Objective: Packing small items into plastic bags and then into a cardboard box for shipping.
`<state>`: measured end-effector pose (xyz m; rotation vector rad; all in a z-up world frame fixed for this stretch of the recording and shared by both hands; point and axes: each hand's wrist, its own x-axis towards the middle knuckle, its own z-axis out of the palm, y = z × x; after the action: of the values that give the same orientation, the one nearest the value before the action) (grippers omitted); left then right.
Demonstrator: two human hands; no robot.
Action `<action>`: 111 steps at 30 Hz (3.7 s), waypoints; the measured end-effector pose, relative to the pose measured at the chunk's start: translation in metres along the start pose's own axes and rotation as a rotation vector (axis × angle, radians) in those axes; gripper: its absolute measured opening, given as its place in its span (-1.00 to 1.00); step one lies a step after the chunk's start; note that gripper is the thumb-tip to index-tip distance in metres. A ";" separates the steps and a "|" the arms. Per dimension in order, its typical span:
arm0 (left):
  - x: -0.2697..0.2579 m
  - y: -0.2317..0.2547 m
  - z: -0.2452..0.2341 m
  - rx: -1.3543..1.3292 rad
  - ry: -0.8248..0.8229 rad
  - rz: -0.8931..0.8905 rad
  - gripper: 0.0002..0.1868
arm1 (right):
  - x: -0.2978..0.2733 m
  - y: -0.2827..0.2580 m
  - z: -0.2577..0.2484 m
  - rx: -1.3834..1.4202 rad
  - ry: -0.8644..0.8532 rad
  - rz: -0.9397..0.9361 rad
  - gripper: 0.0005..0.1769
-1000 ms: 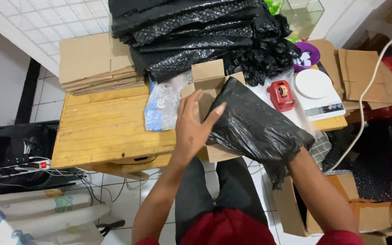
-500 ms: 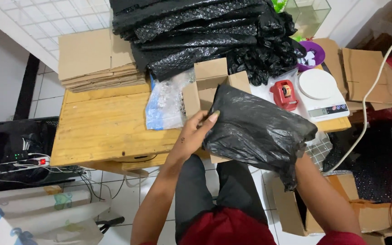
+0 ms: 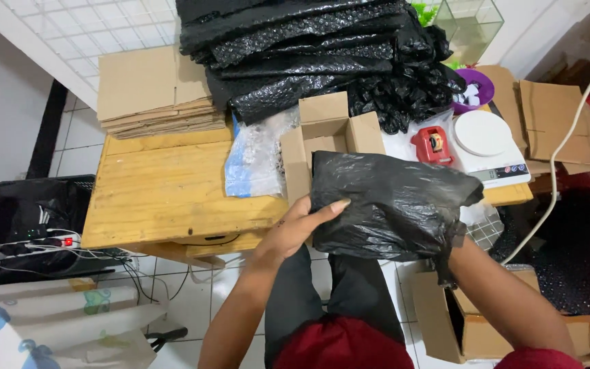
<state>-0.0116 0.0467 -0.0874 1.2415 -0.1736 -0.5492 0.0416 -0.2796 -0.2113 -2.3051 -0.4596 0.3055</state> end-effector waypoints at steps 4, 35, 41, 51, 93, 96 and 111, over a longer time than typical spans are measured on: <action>0.003 -0.012 0.006 -0.057 -0.031 0.039 -0.33 | -0.007 0.002 0.001 -0.025 -0.026 -0.007 -0.75; 0.057 -0.070 -0.012 -0.597 0.124 0.224 -0.37 | 0.030 -0.135 -0.088 -0.277 0.003 -0.149 -0.76; 0.050 -0.064 0.008 -0.743 0.134 0.265 -0.44 | 0.027 -0.136 -0.094 -0.332 -0.013 -0.164 -0.75; 0.024 -0.002 0.027 -0.880 0.331 0.197 -0.34 | -0.024 -0.260 -0.150 -0.213 -0.075 -0.152 -0.38; 0.010 -0.009 0.024 -0.834 0.402 0.356 -0.31 | 0.045 -0.195 -0.130 -0.328 0.773 -0.649 -0.68; 0.010 -0.018 0.026 -0.833 0.443 0.472 -0.33 | 0.057 -0.183 -0.129 -0.381 0.914 -0.691 -0.65; -0.006 0.022 0.028 -0.820 0.491 0.471 -0.24 | 0.023 -0.207 -0.062 0.070 1.564 -0.700 -0.90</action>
<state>-0.0220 0.0305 -0.0565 0.4698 0.1673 0.1186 0.0356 -0.1749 -0.0212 -1.5066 -0.3301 -1.6276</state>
